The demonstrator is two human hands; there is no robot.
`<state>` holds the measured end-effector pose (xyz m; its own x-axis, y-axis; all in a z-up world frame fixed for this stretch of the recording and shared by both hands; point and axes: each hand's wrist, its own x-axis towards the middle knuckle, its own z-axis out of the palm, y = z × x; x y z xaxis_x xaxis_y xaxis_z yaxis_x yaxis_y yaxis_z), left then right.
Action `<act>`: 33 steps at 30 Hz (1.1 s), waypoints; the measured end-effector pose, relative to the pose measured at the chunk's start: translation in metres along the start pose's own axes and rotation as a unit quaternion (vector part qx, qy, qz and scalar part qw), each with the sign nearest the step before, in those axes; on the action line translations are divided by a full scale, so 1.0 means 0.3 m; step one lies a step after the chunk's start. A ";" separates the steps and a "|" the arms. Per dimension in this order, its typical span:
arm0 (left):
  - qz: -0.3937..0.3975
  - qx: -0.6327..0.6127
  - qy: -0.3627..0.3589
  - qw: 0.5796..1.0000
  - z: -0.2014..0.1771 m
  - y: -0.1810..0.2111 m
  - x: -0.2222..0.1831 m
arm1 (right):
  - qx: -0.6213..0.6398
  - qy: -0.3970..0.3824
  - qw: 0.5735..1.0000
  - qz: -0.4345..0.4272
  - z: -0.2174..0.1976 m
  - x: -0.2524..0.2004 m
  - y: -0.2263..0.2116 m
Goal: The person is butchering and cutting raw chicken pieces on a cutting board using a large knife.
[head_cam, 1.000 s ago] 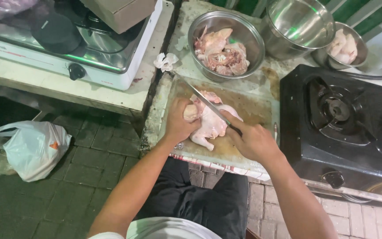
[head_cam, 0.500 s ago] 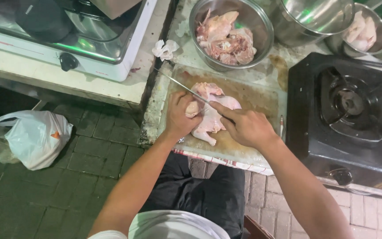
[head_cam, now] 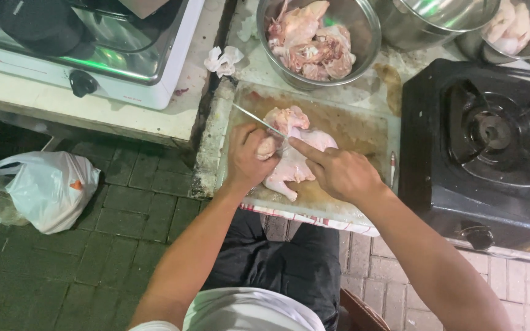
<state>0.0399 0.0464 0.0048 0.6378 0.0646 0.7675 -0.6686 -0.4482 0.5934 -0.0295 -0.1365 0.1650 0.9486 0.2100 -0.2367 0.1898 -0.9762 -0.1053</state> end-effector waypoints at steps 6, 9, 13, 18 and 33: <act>0.009 0.011 0.008 1.000 0.019 -0.005 -0.022 | 0.061 -0.002 0.995 0.080 0.040 -0.146 -0.012; 0.018 0.017 0.020 0.999 -0.004 -0.015 -0.023 | 0.056 0.005 0.992 0.112 0.086 -0.253 0.002; 0.036 -0.010 -0.041 0.998 0.004 -0.094 -0.071 | 0.086 0.151 0.983 0.065 0.242 -0.460 0.112; 0.114 0.035 -0.120 0.986 -0.048 -0.006 -0.051 | 0.064 0.112 0.986 0.102 0.246 -0.650 0.131; -0.198 0.369 -0.653 0.631 0.028 0.218 0.438 | 0.489 0.180 0.828 0.207 0.437 -0.865 -0.021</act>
<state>0.0831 0.0182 0.1424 0.7922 -0.2718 -0.5464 -0.3053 -0.9518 0.0308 -0.3100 -0.1776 0.1004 0.9288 -0.3331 -0.1625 -0.2982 -0.4114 -0.8613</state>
